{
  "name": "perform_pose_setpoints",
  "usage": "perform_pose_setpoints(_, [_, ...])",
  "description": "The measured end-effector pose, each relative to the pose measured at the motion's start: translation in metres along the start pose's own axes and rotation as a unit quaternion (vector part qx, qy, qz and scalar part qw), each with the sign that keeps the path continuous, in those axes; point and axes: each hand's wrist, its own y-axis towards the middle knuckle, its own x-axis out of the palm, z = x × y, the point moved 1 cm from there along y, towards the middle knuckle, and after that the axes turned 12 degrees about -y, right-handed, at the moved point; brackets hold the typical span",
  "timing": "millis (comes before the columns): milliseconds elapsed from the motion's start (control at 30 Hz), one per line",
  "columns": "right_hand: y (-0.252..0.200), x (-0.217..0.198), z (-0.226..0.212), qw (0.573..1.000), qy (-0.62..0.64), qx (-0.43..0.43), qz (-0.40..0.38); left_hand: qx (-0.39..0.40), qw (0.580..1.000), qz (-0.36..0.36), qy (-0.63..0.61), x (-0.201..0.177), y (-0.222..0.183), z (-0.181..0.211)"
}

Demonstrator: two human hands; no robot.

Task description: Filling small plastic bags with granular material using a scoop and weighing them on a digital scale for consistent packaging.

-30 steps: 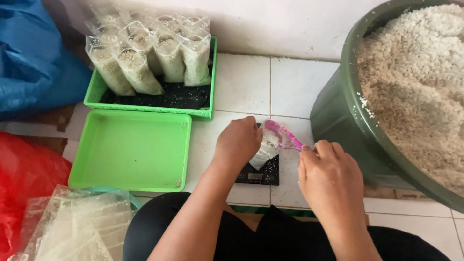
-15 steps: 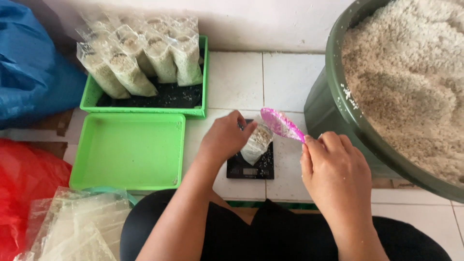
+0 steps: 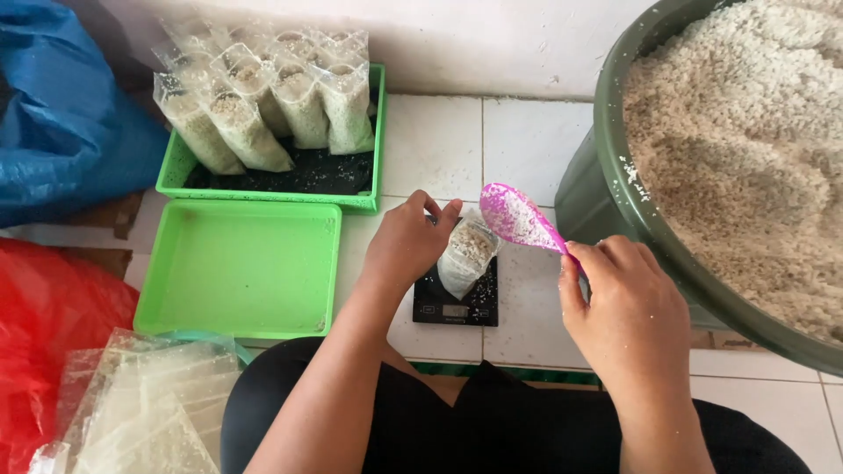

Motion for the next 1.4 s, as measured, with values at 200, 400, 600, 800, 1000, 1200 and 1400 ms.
perform_pose_setpoints(200, [0.003,-0.002,0.003,1.000,0.019,0.018,-0.014,0.022,0.999,0.015,-0.018,0.000,-0.002,0.001])
perform_pose_setpoints(400, [-0.001,-0.021,0.055,0.967,0.218,0.133,0.016,0.173,0.983,0.057,-0.034,0.015,0.000,-0.001])
perform_pose_setpoints(600, [0.007,-0.049,0.143,0.925,0.086,0.349,-0.122,0.523,0.852,-0.020,-0.008,0.056,-0.042,0.032])
perform_pose_setpoints(800, [0.005,-0.010,0.174,0.915,-0.024,0.340,-0.216,0.637,0.752,-0.019,0.168,0.109,-0.063,0.047])
perform_pose_setpoints(1000, [0.021,0.021,0.170,0.883,0.060,0.340,-0.319,0.597,0.772,-0.052,0.210,0.131,-0.057,0.047])
perform_pose_setpoints(1200, [0.009,0.023,0.179,0.859,0.157,0.276,-0.402,0.571,0.789,-0.123,0.193,0.126,-0.057,0.049])
perform_pose_setpoints(1400, [-0.005,0.012,0.199,0.871,0.148,0.325,-0.337,0.561,0.792,-0.138,0.198,0.130,-0.056,0.043])
